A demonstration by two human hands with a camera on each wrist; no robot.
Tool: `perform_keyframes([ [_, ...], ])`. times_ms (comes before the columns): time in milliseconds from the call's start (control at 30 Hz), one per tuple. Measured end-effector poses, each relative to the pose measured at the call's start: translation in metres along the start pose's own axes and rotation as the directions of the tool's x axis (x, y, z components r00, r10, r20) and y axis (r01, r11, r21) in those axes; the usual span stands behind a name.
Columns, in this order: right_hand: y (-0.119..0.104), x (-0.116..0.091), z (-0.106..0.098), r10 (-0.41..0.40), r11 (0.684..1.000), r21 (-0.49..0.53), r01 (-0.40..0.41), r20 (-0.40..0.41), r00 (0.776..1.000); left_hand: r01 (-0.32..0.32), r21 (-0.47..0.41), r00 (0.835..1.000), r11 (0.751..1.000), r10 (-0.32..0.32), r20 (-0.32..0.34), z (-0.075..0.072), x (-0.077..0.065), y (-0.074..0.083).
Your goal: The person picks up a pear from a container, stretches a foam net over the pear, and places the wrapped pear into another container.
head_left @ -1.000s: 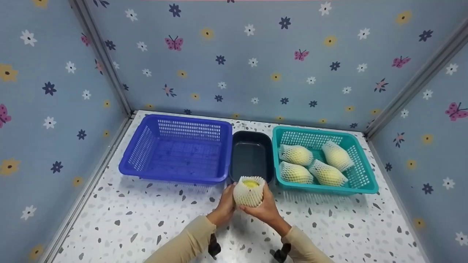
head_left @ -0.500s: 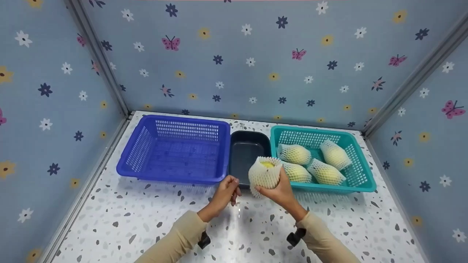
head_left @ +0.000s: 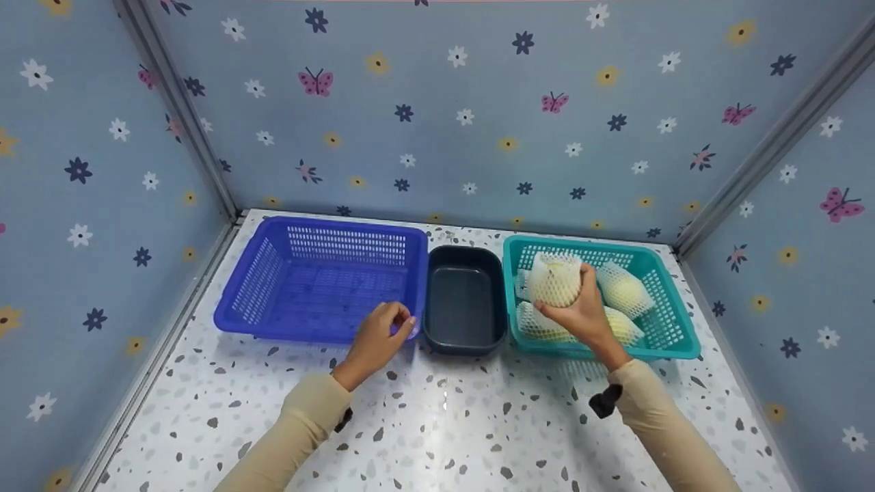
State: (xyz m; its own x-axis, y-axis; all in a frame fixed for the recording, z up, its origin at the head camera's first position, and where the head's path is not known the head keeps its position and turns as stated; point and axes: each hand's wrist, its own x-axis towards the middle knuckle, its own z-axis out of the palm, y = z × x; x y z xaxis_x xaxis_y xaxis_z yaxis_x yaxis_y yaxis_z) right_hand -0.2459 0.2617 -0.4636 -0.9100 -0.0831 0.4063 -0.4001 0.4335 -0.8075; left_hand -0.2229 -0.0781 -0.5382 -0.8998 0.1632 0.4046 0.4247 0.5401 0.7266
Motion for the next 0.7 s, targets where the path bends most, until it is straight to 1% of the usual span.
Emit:
perform_keyframes([
  [33, 0.008, 0.004, -0.006, 0.009, 0.999, -0.033, -0.009, -0.010, 1.000, -0.017, 0.067, 1.000, 0.998, 0.017, 0.004, -0.001, 0.000, -0.005],
  [100, 0.024, 0.011, -0.017, 0.016, 0.995, -0.098, -0.019, -0.027, 1.000, -0.046, 0.179, 0.999, 0.983, 0.043, 0.022, -0.002, -0.001, -0.013],
  [200, 0.044, 0.019, -0.033, -0.006, 0.981, -0.193, -0.004, -0.054, 0.999, -0.071, 0.321, 0.997, 0.944, 0.053, 0.064, -0.002, -0.004, -0.021],
  [300, 0.058, 0.026, -0.048, -0.016, 0.960, -0.278, -0.002, -0.061, 0.998, -0.096, 0.416, 0.994, 0.904, 0.065, 0.088, 0.000, -0.008, -0.028],
  [367, 0.066, 0.030, -0.058, -0.006, 0.942, -0.336, -0.010, -0.046, 0.999, -0.113, 0.453, 0.992, 0.884, 0.077, 0.097, 0.001, -0.010, -0.030],
  [467, 0.075, 0.035, -0.070, 0.045, 0.918, -0.394, -0.049, -0.018, 0.999, -0.133, 0.482, 0.990, 0.866, 0.098, 0.097, 0.002, -0.011, -0.031],
  [567, 0.085, 0.041, -0.081, 0.108, 0.898, -0.431, -0.091, 0.015, 0.994, -0.129, 0.495, 0.991, 0.859, 0.094, 0.096, 0.002, -0.010, -0.031],
  [633, 0.091, 0.044, -0.087, 0.152, 0.884, -0.451, -0.120, 0.034, 0.988, -0.118, 0.503, 0.992, 0.856, 0.078, 0.100, 0.003, -0.010, -0.031],
  [700, 0.098, 0.046, -0.092, 0.179, 0.862, -0.490, -0.126, 0.062, 0.982, -0.109, 0.500, 0.992, 0.859, 0.065, 0.105, 0.004, -0.010, -0.031],
])
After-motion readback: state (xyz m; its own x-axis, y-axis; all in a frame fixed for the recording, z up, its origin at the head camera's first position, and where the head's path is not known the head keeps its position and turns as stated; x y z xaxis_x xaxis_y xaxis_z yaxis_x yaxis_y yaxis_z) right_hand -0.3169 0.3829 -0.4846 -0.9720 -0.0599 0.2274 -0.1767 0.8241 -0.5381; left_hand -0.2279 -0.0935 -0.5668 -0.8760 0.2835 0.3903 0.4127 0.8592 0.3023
